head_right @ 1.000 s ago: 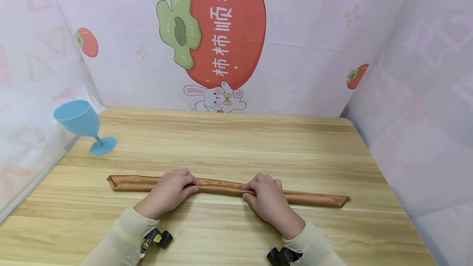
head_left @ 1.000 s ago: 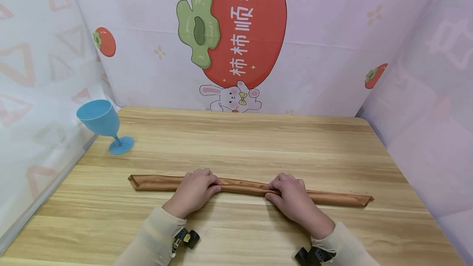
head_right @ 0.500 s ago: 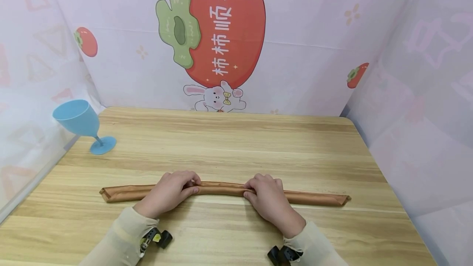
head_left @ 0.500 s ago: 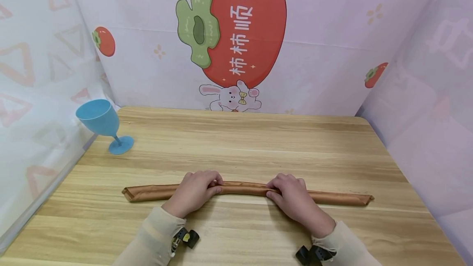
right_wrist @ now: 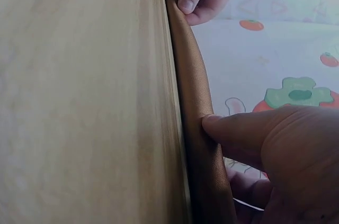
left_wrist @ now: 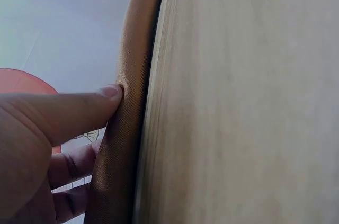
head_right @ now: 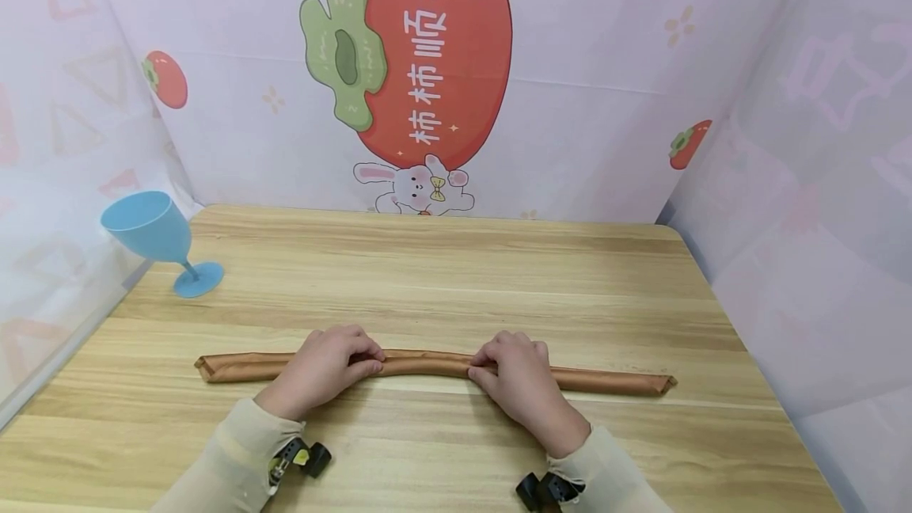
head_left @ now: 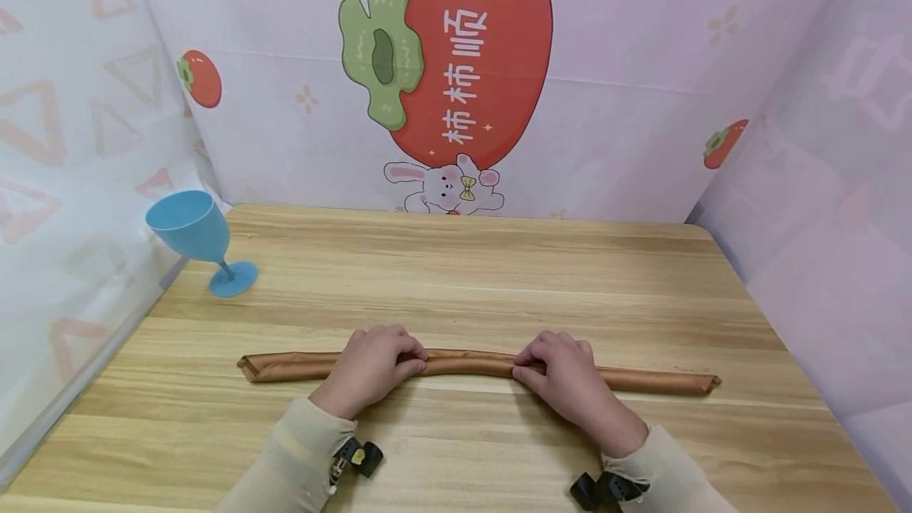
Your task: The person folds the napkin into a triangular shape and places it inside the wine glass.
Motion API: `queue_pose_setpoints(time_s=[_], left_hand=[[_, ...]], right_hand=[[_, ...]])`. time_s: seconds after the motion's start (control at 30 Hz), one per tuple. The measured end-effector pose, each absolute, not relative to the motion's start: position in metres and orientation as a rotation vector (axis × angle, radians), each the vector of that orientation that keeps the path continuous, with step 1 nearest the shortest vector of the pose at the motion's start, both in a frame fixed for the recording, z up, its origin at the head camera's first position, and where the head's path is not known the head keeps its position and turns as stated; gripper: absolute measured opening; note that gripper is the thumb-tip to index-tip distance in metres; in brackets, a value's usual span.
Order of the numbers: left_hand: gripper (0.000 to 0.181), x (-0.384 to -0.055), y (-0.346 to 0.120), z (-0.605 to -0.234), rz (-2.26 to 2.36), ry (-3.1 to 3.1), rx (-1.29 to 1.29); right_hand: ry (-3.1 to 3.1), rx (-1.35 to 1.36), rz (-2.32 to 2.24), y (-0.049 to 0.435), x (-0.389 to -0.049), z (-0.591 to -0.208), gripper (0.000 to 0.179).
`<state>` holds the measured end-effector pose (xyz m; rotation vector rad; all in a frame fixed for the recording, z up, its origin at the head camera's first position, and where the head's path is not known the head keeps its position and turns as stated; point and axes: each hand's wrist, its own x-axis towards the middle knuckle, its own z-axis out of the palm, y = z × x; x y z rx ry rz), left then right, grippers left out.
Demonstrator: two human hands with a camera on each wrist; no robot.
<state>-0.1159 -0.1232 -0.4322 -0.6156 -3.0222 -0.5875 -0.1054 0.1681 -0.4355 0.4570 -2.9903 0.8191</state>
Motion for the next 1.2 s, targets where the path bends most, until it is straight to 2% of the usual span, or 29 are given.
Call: queue_pose_setpoints(time_s=[0.3, 0.77, 1.2], left_hand=[[0.017, -0.1140, -0.1234, -0.4318, -0.562, -3.044, -0.626], [0.006, -0.1118, -0.1212, -0.4302, -0.566, -3.027, -0.631], [0.005, -0.1119, -0.1201, -0.4288, -0.517, -3.047, -0.638]], right_hand=[[-3.045, 0.443, 0.805, 0.1683, -0.1059, -0.4361, 0.018], [-3.005, 0.473, 0.790, 0.1674, -0.1054, -0.4382, 0.011], [-3.011, 0.497, 0.756, 0.1665, -0.1046, -0.4358, 0.005]])
